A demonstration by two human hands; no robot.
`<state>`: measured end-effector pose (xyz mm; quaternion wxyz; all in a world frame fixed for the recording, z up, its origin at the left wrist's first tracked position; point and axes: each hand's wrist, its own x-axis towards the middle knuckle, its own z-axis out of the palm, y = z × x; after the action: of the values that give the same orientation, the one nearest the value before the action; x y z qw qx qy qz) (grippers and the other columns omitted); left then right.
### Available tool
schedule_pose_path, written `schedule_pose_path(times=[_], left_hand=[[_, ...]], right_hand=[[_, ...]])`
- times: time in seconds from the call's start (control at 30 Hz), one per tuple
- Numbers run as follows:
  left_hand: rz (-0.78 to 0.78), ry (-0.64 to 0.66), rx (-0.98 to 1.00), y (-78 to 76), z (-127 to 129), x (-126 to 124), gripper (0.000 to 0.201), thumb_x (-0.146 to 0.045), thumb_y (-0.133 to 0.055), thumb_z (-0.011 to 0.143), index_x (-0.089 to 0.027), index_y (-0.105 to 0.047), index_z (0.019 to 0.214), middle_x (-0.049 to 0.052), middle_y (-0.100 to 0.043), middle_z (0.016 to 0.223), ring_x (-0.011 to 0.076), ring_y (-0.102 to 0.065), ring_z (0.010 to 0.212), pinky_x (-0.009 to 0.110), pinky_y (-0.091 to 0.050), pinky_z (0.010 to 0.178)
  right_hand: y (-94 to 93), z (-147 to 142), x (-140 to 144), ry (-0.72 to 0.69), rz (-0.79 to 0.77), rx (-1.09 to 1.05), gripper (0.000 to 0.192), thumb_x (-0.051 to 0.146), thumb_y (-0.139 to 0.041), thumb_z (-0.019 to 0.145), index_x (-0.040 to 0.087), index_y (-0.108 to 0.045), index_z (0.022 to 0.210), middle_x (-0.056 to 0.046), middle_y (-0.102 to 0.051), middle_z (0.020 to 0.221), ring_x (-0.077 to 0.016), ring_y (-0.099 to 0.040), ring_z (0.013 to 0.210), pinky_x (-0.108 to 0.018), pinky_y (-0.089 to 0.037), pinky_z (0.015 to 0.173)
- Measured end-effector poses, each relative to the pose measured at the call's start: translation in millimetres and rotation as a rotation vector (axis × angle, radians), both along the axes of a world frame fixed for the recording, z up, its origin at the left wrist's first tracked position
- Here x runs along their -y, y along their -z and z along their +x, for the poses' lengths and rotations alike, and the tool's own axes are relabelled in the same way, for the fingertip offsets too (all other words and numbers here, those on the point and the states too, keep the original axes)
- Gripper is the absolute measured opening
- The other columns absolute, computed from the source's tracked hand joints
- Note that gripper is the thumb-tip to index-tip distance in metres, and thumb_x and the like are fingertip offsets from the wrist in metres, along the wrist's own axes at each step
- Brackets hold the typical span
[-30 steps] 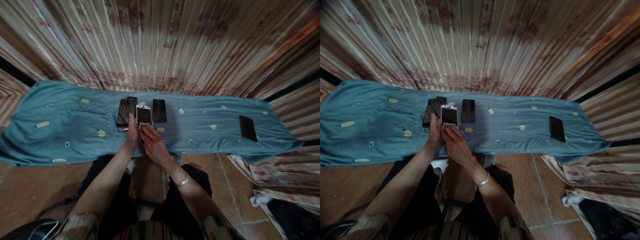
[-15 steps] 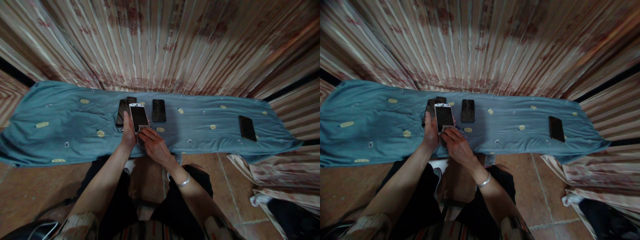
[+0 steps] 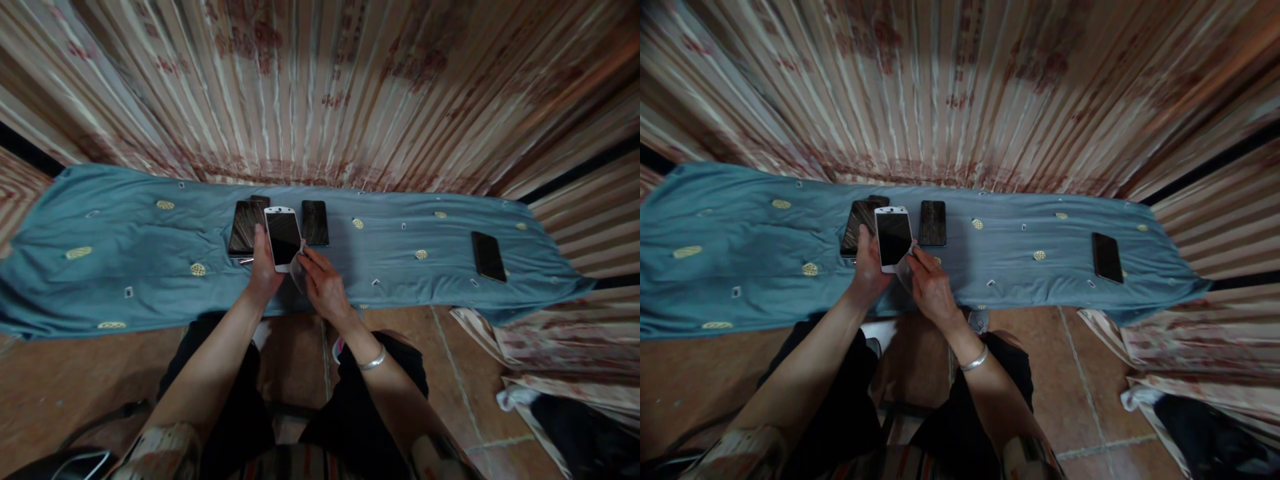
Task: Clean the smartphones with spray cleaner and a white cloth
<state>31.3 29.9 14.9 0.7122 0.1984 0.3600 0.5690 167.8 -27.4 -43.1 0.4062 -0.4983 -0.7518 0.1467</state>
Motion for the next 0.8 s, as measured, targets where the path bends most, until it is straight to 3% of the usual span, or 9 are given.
schedule_pose_path(times=[0.1, 0.3, 0.43, 0.57, 0.8], left_hand=[[-0.017, -0.007, 0.019, 4.0, 6, -1, 0.057, -0.069, -0.055, 0.098, -0.018, -0.075, 0.114, 0.018, -0.082, 0.117, 0.0366, -0.071, 0.127, 0.049, -0.061, 0.103], [-0.093, 0.019, 0.046, -3.8, 20, -2, 0.061, -0.054, -0.028, 0.110, -0.018, -0.077, 0.110, 0.013, -0.083, 0.105, 0.0313, -0.076, 0.118, 0.043, -0.063, 0.097], [-0.112, 0.079, 0.040, -4.8, 28, -6, 0.060, -0.061, -0.036, 0.108, -0.018, -0.077, 0.117, 0.012, -0.083, 0.106, 0.0307, -0.078, 0.110, 0.041, -0.064, 0.093], [-0.082, 0.097, 0.054, 1.5, 35, -13, 0.061, -0.068, -0.046, 0.102, -0.018, -0.077, 0.119, 0.012, -0.083, 0.105, 0.0311, -0.079, 0.105, 0.042, -0.063, 0.090], [-0.118, 0.119, 0.098, 5.8, 45, -21, 0.059, -0.053, -0.030, 0.111, -0.016, -0.075, 0.102, 0.011, -0.080, 0.087, 0.0276, -0.078, 0.105, 0.040, -0.062, 0.094]], right_hand=[[1.5, 5, -2, 0.026, -0.015, -0.037, 0.049, 0.012, -0.048, 0.099, 0.020, -0.072, 0.141, -0.015, -0.069, 0.149, -0.0236, -0.065, 0.140, -0.044, -0.051, 0.123], [1.4, 10, -11, 0.162, -0.146, -0.344, 0.038, 0.024, -0.055, 0.099, 0.021, -0.077, 0.130, -0.014, -0.075, 0.141, -0.0264, -0.069, 0.135, -0.047, -0.052, 0.120], [0.8, 14, -20, 0.260, -0.425, -0.766, 0.029, 0.036, -0.071, 0.088, 0.021, -0.082, 0.109, -0.007, -0.084, 0.109, -0.0253, -0.078, 0.104, -0.040, -0.064, 0.096], [-2.5, 17, -25, 0.244, -0.679, -1.150, 0.030, 0.043, -0.085, 0.072, 0.020, -0.081, 0.090, -0.001, -0.080, 0.079, -0.0169, -0.071, 0.068, -0.029, -0.060, 0.067], [-8.0, 19, -28, 0.230, -0.706, -1.260, 0.027, 0.039, -0.091, 0.065, 0.021, -0.077, 0.078, 0.003, -0.076, 0.071, -0.0136, -0.066, 0.065, -0.025, -0.055, 0.063]])
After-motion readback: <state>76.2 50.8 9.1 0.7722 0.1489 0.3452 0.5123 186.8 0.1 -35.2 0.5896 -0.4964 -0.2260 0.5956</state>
